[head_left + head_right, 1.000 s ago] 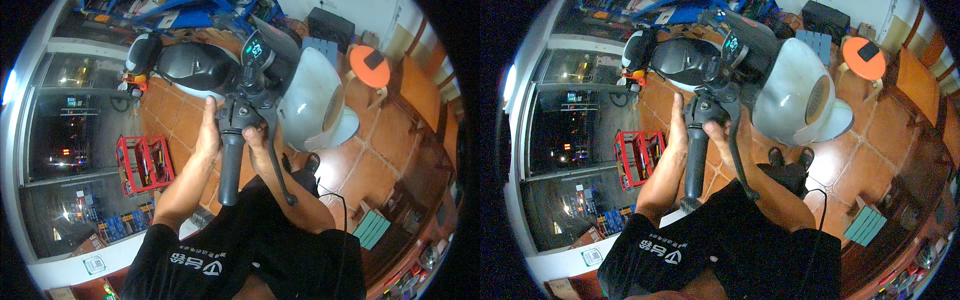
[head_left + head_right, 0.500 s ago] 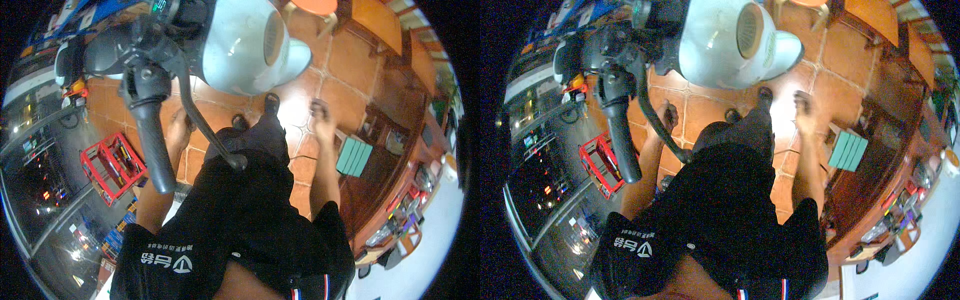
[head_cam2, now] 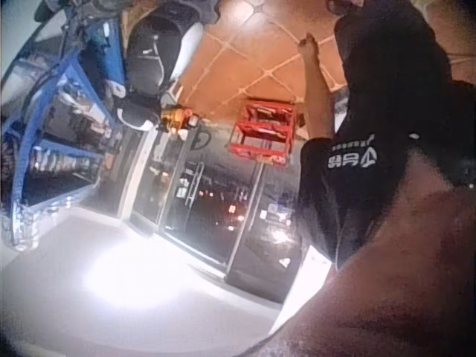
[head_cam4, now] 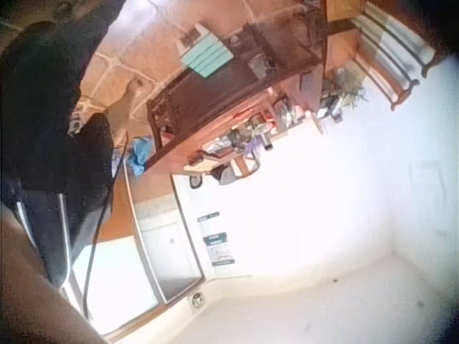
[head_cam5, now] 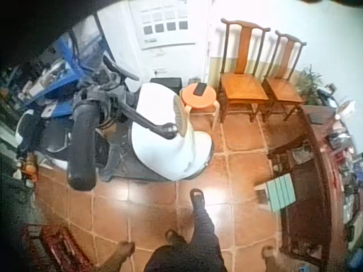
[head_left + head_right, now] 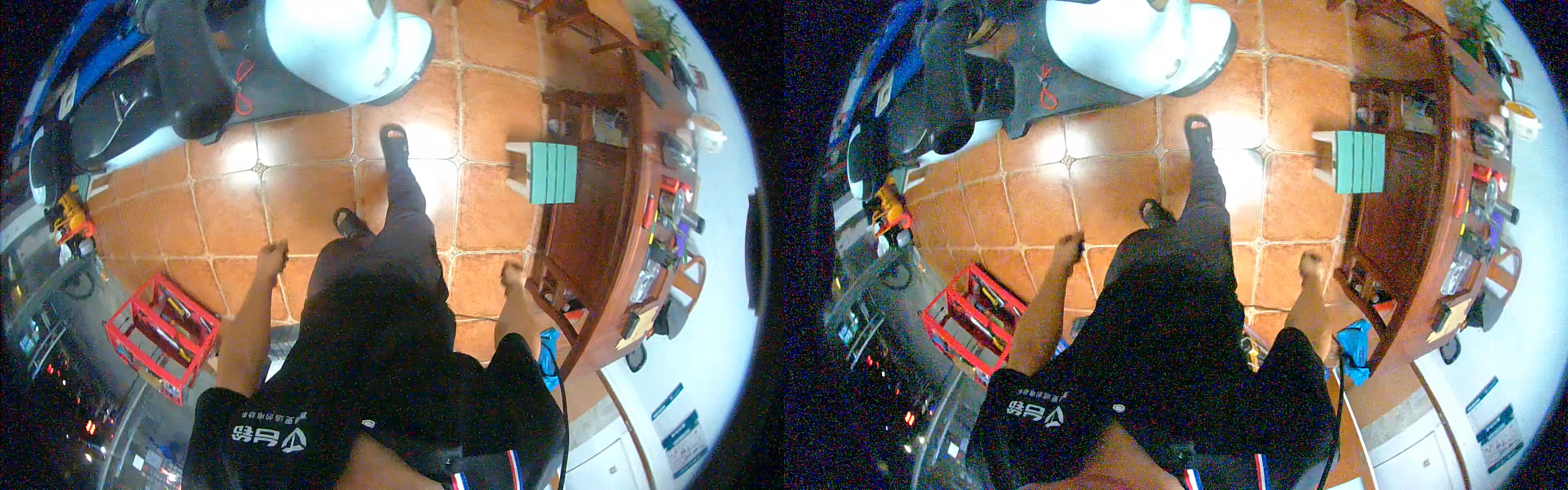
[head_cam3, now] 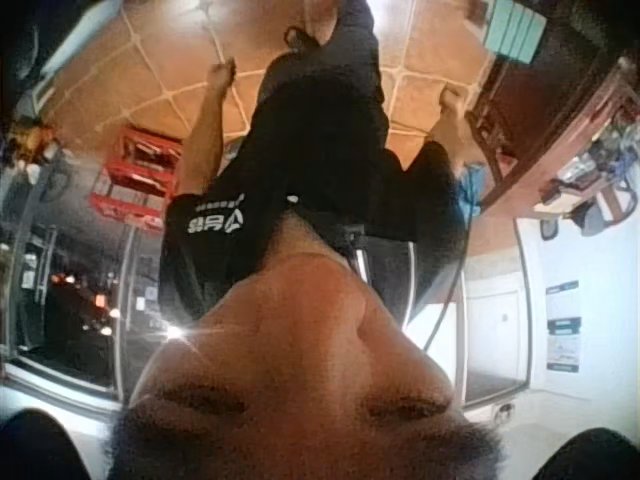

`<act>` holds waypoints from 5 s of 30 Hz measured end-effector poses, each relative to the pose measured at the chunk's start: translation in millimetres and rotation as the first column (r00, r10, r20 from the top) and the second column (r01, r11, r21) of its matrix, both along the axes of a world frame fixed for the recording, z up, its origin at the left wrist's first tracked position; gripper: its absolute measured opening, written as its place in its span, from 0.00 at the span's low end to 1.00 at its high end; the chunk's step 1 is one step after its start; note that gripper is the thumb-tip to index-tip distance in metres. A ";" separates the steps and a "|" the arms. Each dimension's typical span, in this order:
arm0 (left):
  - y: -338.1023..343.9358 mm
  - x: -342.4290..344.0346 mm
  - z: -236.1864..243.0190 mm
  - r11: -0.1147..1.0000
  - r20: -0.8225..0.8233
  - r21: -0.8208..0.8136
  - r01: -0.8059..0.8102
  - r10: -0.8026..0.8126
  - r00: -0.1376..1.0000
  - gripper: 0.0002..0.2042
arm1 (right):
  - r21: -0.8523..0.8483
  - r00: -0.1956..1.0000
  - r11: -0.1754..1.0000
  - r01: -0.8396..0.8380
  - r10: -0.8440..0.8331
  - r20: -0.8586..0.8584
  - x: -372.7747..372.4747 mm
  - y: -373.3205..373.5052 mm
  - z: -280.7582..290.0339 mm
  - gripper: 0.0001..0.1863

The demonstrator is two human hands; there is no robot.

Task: The person uses a red screwdriver to loosen and tighten screws on the left handlebar of a white electric scooter. They repeatedly adjust the throttle grip and brake lever, test the controls, and reposition components on the handlebar stem.

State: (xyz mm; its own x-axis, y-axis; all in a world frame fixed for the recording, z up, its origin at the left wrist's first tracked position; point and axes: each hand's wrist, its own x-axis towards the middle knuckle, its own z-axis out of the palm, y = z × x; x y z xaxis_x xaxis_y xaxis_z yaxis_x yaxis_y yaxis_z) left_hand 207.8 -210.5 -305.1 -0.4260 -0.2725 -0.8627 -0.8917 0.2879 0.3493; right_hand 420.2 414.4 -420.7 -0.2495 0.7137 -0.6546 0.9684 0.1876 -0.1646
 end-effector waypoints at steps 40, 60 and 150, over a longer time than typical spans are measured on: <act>688.2 -234.7 130.2 0.227 -0.701 0.476 0.850 -0.486 0.522 0.40 | -0.297 0.310 0.945 -0.137 -0.244 -0.919 -336.9 175.3 237.4 0.08; 450.2 -200.4 66.6 0.718 0.013 -0.004 0.696 -0.695 0.718 0.23 | 0.578 0.933 0.798 0.170 0.059 -0.356 -56.6 459.5 145.4 0.13; 153.3 -297.1 394.9 0.879 -0.787 -0.443 0.174 -0.475 0.394 0.42 | -0.433 0.403 -0.063 -0.899 -0.504 -0.764 -529.1 -335.3 340.4 0.31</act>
State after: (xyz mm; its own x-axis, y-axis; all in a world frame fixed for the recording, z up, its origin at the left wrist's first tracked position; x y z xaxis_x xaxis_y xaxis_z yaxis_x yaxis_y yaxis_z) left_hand -89.3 -57.3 89.8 -0.9939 -0.0696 0.0861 0.0145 0.6894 0.7242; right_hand -108.9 79.1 -80.4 -0.8533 -0.4834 0.1952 0.1937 -0.6416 -0.7422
